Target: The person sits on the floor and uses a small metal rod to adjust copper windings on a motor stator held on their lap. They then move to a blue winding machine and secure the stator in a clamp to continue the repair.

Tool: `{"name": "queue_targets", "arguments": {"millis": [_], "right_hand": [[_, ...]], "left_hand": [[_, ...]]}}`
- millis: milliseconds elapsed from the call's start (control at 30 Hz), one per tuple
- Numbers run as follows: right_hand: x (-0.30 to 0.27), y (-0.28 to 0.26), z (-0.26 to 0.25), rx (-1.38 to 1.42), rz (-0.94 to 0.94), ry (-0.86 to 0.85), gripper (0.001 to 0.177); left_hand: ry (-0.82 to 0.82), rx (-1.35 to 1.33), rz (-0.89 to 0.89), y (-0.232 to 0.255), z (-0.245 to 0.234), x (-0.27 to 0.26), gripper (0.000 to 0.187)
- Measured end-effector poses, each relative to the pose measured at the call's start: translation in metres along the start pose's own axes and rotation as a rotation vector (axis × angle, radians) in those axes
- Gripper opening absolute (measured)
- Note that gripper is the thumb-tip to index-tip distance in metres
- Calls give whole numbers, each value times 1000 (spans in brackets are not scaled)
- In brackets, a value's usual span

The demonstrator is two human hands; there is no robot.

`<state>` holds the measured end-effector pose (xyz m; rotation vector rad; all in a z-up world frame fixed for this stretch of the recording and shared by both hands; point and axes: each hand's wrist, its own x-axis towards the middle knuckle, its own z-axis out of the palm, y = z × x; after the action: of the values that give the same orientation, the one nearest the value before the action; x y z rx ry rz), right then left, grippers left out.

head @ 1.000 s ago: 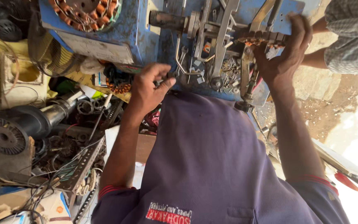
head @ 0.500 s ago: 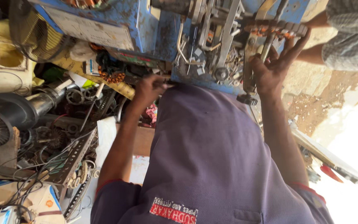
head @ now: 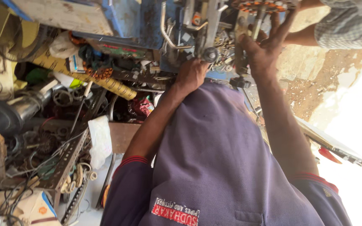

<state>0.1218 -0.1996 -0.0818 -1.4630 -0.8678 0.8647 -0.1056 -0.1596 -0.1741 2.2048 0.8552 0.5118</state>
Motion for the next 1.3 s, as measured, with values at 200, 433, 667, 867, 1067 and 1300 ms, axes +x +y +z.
{"name": "queue_targets", "arguments": {"millis": [200, 433, 667, 867, 1067, 1300], "right_hand": [[-37, -25, -12, -36, 80, 68, 106], [-81, -18, -39, 66, 178, 138, 80], [-84, -43, -22, -120, 38, 203, 60], [-91, -108, -6, -206, -91, -201, 21], [-79, -135, 12, 193, 125, -252, 11], [-67, -130, 21, 202, 11, -115, 8]], "left_hand": [[-72, 114, 17, -5, 10, 10, 8], [109, 209, 97, 12, -5, -26, 15], [41, 337, 291, 11, -29, -35, 5], [139, -1154, -430, 90, -76, -35, 7], [6, -1163, -204, 141, -128, 15, 7], [2, -948, -13, 156, -145, 52, 11]]}}
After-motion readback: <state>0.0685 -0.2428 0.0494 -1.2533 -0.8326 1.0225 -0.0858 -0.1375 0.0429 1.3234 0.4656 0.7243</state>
